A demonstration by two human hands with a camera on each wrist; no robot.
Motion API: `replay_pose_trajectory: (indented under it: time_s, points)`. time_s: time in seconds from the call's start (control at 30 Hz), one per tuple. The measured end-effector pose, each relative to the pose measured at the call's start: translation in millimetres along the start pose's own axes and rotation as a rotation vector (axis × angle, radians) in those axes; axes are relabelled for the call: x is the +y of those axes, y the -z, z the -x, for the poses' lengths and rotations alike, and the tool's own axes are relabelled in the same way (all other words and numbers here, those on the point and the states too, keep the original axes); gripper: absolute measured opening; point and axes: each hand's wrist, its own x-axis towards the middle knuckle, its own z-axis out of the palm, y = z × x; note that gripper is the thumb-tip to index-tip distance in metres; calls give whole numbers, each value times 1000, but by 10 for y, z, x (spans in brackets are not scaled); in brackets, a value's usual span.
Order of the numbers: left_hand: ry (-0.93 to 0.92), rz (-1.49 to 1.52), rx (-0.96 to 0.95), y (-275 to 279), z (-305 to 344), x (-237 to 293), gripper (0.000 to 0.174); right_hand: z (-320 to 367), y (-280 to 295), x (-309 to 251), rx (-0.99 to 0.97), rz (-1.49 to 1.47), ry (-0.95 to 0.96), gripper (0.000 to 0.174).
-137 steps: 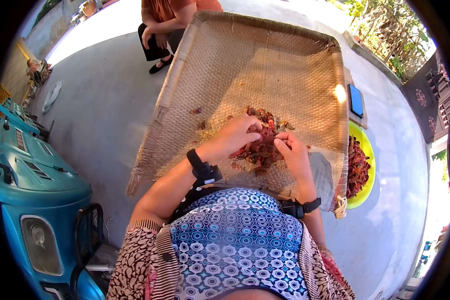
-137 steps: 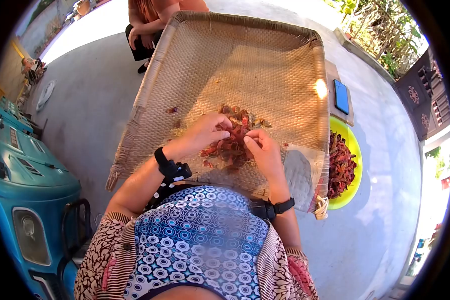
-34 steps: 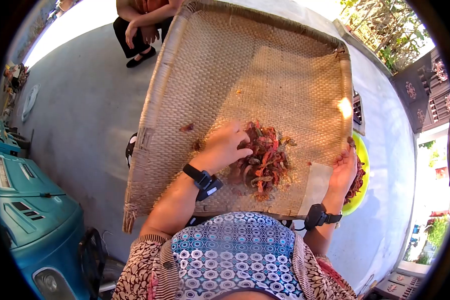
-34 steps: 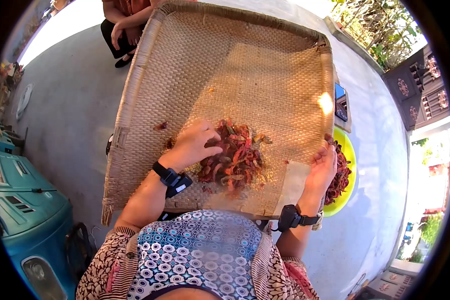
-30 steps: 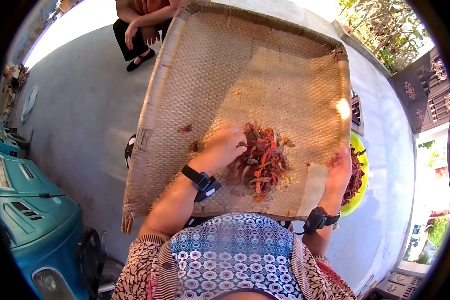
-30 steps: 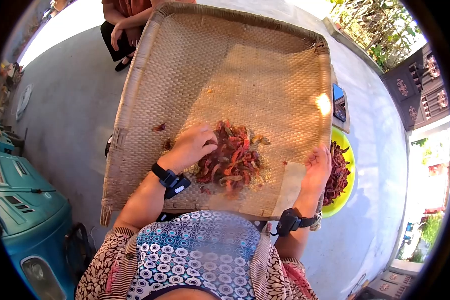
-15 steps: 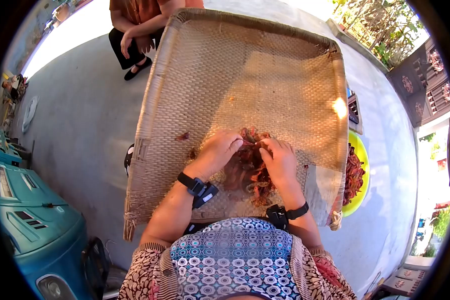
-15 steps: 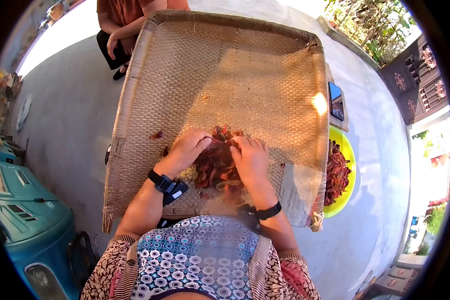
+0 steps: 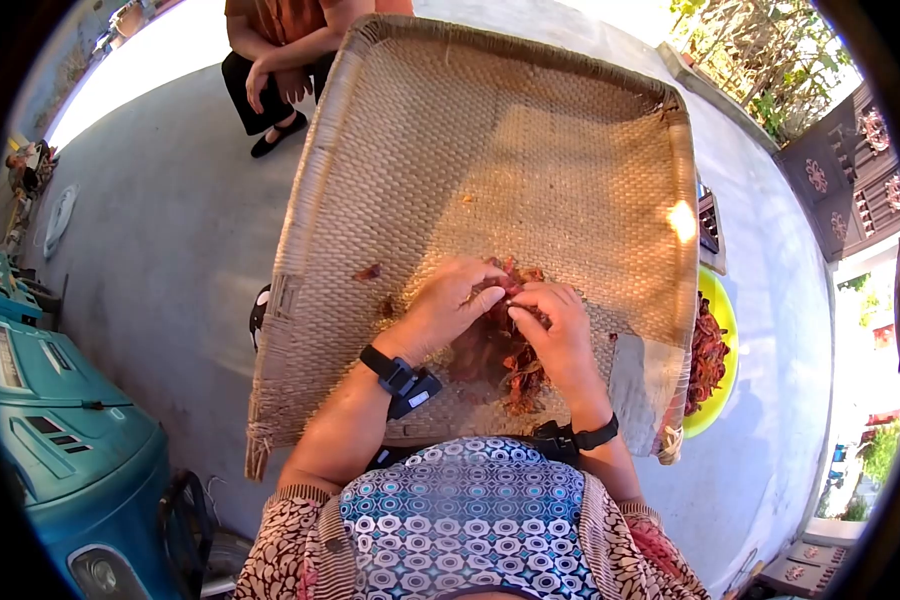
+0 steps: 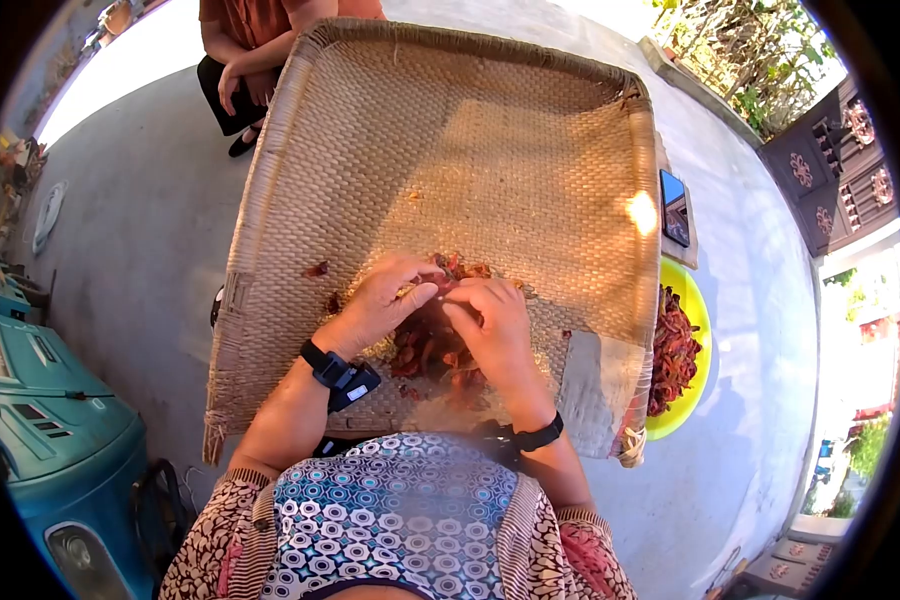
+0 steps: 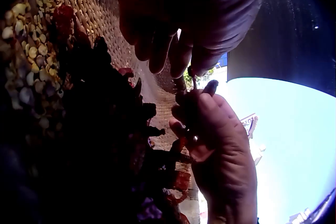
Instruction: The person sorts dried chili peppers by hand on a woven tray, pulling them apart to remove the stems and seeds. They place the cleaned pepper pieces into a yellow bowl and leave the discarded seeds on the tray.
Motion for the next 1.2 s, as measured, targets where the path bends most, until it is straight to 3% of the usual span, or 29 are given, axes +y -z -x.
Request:
replay_pose_trajectory:
  time_s: [0.17,0.23,0.4,0.5,0.53,0.6,0.63,0.7,0.77,0.83,0.93,1.07,1.2]
  points:
    - [-104,-353,39,-94,1,-131,34,142,478,252,423,-213,-349,17]
    - [-122,-528,18,-187,10,-153,38,227,733,576,576,-159,-264,20]
    - [-78,-447,-10,-208,-24,-125,23,370,1469,955,798,476,-210,20]
    - [-11,-479,-96,-161,-57,-66,14,382,1644,1022,719,1075,-343,22]
    - [18,-501,-119,-143,-75,-46,11,388,1629,1037,753,966,-319,23]
    - [-45,-362,37,-160,-28,-58,11,408,1471,1046,813,743,-273,26]
    - [-76,-294,108,-170,5,-60,11,390,1306,964,736,265,-330,28]
    - [-70,-262,74,-138,22,7,10,305,920,508,379,74,-313,30]
    - [-57,-226,28,-126,3,63,10,175,553,46,150,25,-151,24]
    - [-23,-183,-26,-138,17,107,9,89,257,-17,45,-17,-49,17]
    - [-71,-112,-27,-144,16,97,10,108,86,-12,-41,-1,-78,15]
    - [30,16,-39,-127,37,125,14,166,-21,9,5,-248,-252,13]
    - [62,80,35,-105,14,130,18,146,9,78,150,-264,-357,12]
